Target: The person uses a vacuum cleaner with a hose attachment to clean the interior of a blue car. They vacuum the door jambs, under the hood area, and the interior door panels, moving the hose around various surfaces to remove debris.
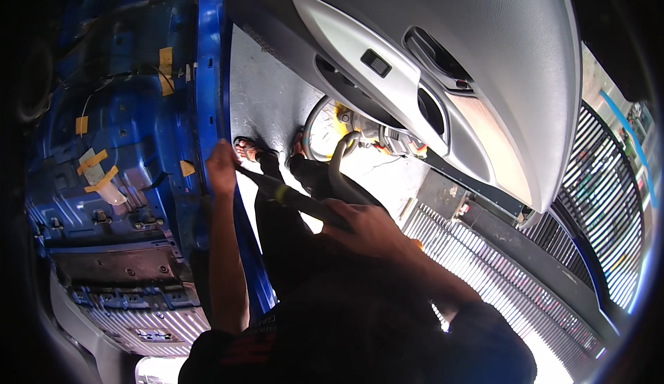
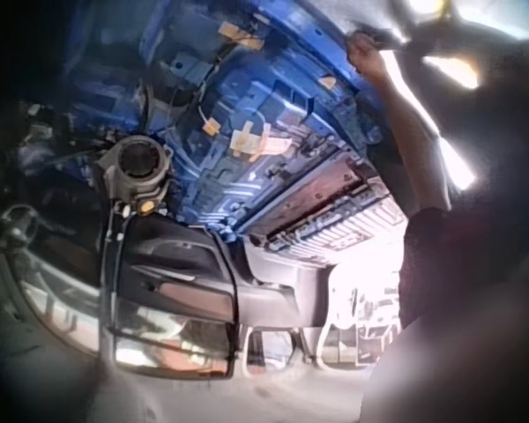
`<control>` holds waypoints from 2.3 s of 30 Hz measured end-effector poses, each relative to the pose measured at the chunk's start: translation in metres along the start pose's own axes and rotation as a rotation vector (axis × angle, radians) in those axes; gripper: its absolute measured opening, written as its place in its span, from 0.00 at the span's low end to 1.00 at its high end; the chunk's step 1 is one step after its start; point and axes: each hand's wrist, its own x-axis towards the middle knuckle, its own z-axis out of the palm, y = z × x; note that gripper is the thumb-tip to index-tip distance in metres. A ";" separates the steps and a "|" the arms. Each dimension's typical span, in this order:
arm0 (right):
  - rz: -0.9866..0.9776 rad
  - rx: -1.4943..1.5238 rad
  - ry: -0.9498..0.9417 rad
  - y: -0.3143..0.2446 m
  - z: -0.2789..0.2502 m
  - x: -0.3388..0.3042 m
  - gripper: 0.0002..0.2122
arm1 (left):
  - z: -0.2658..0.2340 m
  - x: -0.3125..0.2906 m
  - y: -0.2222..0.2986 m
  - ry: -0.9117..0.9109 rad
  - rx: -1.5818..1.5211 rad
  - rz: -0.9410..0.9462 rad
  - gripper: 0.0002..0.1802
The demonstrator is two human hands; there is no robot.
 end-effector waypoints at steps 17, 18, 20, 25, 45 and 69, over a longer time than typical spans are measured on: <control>0.141 -0.040 0.534 0.171 -0.055 0.030 0.21 | 0.098 -0.122 -0.006 -0.187 0.274 -0.264 0.13; 0.187 0.080 0.479 0.172 -0.051 0.034 0.20 | 0.097 -0.130 -0.003 -0.177 0.288 -0.319 0.13; 0.352 0.343 0.412 0.170 -0.046 0.037 0.24 | 0.097 -0.148 0.003 -0.139 0.293 -0.350 0.14; 0.000 -0.137 0.586 0.175 -0.056 0.027 0.21 | 0.092 -0.193 0.011 -0.068 0.218 -0.518 0.16; 0.167 -0.467 0.562 0.300 -0.034 0.028 0.34 | 0.024 -0.287 0.002 0.062 0.194 -0.486 0.17; -0.114 -0.132 0.628 0.161 -0.069 -0.293 0.21 | 0.089 -0.199 0.059 -0.315 0.486 -0.262 0.15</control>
